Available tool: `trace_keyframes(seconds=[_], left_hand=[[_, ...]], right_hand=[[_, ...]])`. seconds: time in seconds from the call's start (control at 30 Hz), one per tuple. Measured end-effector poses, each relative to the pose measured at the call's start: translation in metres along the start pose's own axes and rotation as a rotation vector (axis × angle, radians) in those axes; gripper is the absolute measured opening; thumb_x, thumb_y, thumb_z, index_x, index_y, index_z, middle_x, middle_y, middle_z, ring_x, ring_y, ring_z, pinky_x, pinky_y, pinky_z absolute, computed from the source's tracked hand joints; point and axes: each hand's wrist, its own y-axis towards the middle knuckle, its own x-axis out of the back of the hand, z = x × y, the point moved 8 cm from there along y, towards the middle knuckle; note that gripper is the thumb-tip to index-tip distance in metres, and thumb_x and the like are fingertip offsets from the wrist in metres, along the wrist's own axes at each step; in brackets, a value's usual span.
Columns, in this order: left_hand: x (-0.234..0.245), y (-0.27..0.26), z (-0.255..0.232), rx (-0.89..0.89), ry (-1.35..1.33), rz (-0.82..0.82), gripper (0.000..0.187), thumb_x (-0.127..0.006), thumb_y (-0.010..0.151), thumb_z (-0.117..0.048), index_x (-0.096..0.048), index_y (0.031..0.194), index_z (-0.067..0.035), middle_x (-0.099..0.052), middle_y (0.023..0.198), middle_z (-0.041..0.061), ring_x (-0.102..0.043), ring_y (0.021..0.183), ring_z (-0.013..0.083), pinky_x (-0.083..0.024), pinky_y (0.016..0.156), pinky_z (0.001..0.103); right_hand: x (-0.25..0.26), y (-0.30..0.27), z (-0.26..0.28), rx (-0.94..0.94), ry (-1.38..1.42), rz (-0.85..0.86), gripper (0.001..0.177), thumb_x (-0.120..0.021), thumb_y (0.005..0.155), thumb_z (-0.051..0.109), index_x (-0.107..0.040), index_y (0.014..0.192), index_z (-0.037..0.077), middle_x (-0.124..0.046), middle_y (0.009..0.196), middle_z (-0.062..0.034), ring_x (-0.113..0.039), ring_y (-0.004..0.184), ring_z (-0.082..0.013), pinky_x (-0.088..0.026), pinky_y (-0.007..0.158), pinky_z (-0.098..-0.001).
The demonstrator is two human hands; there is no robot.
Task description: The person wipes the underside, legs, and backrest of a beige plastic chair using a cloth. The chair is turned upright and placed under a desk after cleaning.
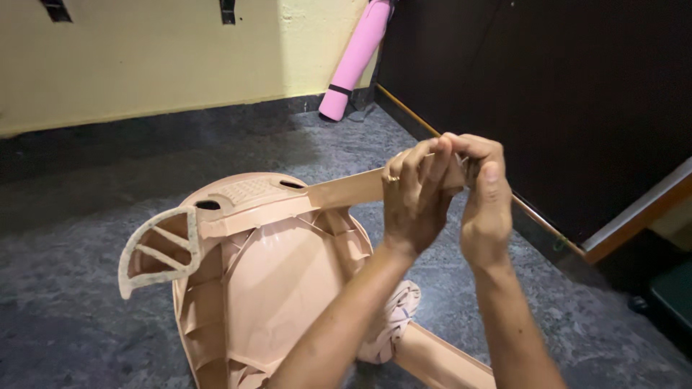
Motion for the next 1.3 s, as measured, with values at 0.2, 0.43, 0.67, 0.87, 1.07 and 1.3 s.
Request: trace_keyframes(seconds=[0.2,0.43,0.67,0.87,1.07,1.3], left_hand=[[0.006,0.014,0.022,0.028,-0.232,0.217,0.075,-0.073,0.094,-0.038,-0.038,0.153,-0.01,-0.058,0.133,0.009,-0.059,0.114,0.0324,-0.046,0.099,0.047],[0.015,0.015,0.036,0.027,-0.197,0.34,0.06,-0.081,0.092,-0.031,-0.046,0.134,-0.007,-0.059,0.123,0.013,-0.058,0.107,0.0366,-0.046,0.093,0.049],[0.022,0.014,0.046,0.081,-0.27,0.43,0.051,-0.078,0.091,-0.029,-0.048,0.126,-0.007,-0.063,0.114,0.014,-0.058,0.102,0.036,-0.045,0.089,0.048],[0.016,0.011,0.072,0.146,-0.343,0.563,0.038,-0.047,0.109,-0.044,-0.05,0.109,-0.006,-0.06,0.1,0.017,-0.055,0.094,0.0379,-0.043,0.088,0.048],[0.003,-0.016,0.122,0.249,-0.373,0.651,0.038,-0.038,0.111,-0.04,-0.052,0.102,-0.006,-0.058,0.097,0.018,-0.055,0.096,0.0395,-0.042,0.088,0.049],[-0.004,-0.046,0.168,0.334,-0.258,0.724,0.044,-0.033,0.11,-0.045,-0.054,0.103,-0.007,-0.061,0.1,0.019,-0.055,0.099,0.0418,-0.041,0.09,0.051]], right_hand=[[0.003,-0.004,-0.004,0.055,0.088,-0.074,0.033,-0.037,0.119,0.024,-0.053,0.134,0.0,-0.055,0.143,-0.0138,-0.05,0.14,-0.0205,-0.036,0.127,-0.0373],[0.003,-0.066,-0.043,-0.028,0.039,-0.489,0.033,-0.042,0.118,0.026,-0.044,0.144,0.006,-0.047,0.145,-0.0085,-0.05,0.133,-0.0177,-0.043,0.12,-0.0356],[-0.054,-0.195,-0.195,-0.36,-0.42,0.232,0.033,-0.053,0.088,0.007,-0.07,0.117,0.006,-0.064,0.115,-0.0123,-0.058,0.112,-0.0246,-0.047,0.099,-0.0362],[-0.06,-0.267,-0.246,-0.25,-1.111,0.867,0.022,-0.068,0.077,0.019,-0.076,0.096,0.009,-0.07,0.106,-0.0098,-0.061,0.114,-0.0285,-0.043,0.098,-0.0477],[-0.014,-0.245,-0.27,-0.635,-0.783,0.379,0.024,-0.061,0.098,0.029,-0.066,0.111,0.008,-0.069,0.108,-0.0139,-0.065,0.106,-0.0352,-0.051,0.09,-0.0421],[0.006,-0.18,-0.258,-0.83,0.531,-0.403,0.03,-0.044,0.108,0.024,-0.061,0.128,0.008,-0.066,0.116,-0.0075,-0.065,0.105,-0.0209,-0.056,0.091,-0.0387]])
